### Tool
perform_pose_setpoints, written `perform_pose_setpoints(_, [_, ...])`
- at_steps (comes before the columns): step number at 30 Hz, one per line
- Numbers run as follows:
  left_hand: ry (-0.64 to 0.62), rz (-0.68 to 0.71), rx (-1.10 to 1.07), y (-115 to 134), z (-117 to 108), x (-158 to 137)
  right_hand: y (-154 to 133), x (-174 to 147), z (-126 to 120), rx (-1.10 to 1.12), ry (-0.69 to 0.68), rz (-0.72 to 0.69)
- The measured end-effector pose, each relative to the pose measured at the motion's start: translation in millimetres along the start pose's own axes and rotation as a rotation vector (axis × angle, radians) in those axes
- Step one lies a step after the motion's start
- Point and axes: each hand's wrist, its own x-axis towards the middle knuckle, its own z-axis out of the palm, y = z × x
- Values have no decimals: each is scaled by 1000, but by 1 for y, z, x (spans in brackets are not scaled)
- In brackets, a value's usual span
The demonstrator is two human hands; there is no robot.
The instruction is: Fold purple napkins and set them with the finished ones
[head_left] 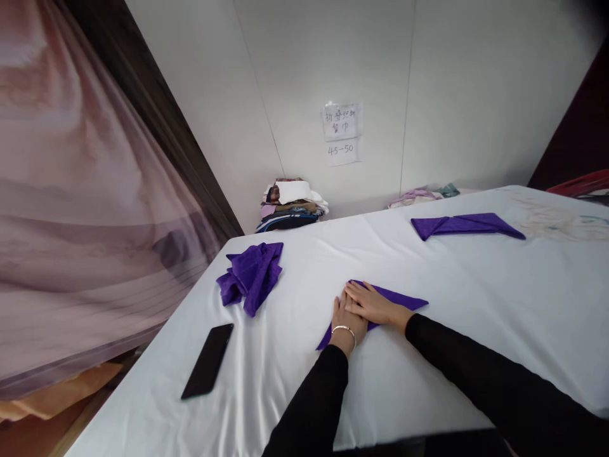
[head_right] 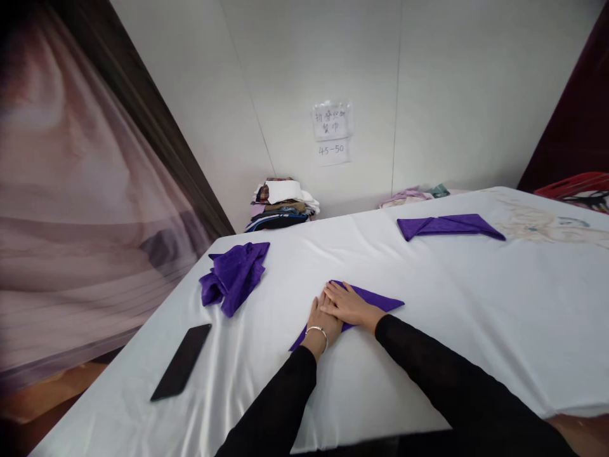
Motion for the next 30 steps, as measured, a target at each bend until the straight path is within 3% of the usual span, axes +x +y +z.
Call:
perform_pose_setpoints(10, [25, -30, -46, 0, -1, -3, 40, 4, 1, -89, 69, 57])
perform_pose_setpoints(15, [25, -22, -43, 0, -4, -3, 70, -26, -3, -176, 122, 102])
perform_pose_setpoints(19, [7, -28, -45, 1, -7, -3, 86, -58, -9, -257, 210, 238])
perform_pose_setpoints(21, [3, -24, -40, 1, -7, -3, 76, -69, -8, -288, 279, 268])
perform_pose_setpoints(23, [6, -20, -28, 1, -9, -3, 55, -72, -4, -275, 292, 188])
perform_pose_setpoints(27, [-18, -2, -9, -1, -18, -2, 8, -66, 10, -140, 128, -103])
perform_pose_setpoints(30, [-36, 40, -13, -6, -29, -2, -11, -60, 17, -54, 86, -125])
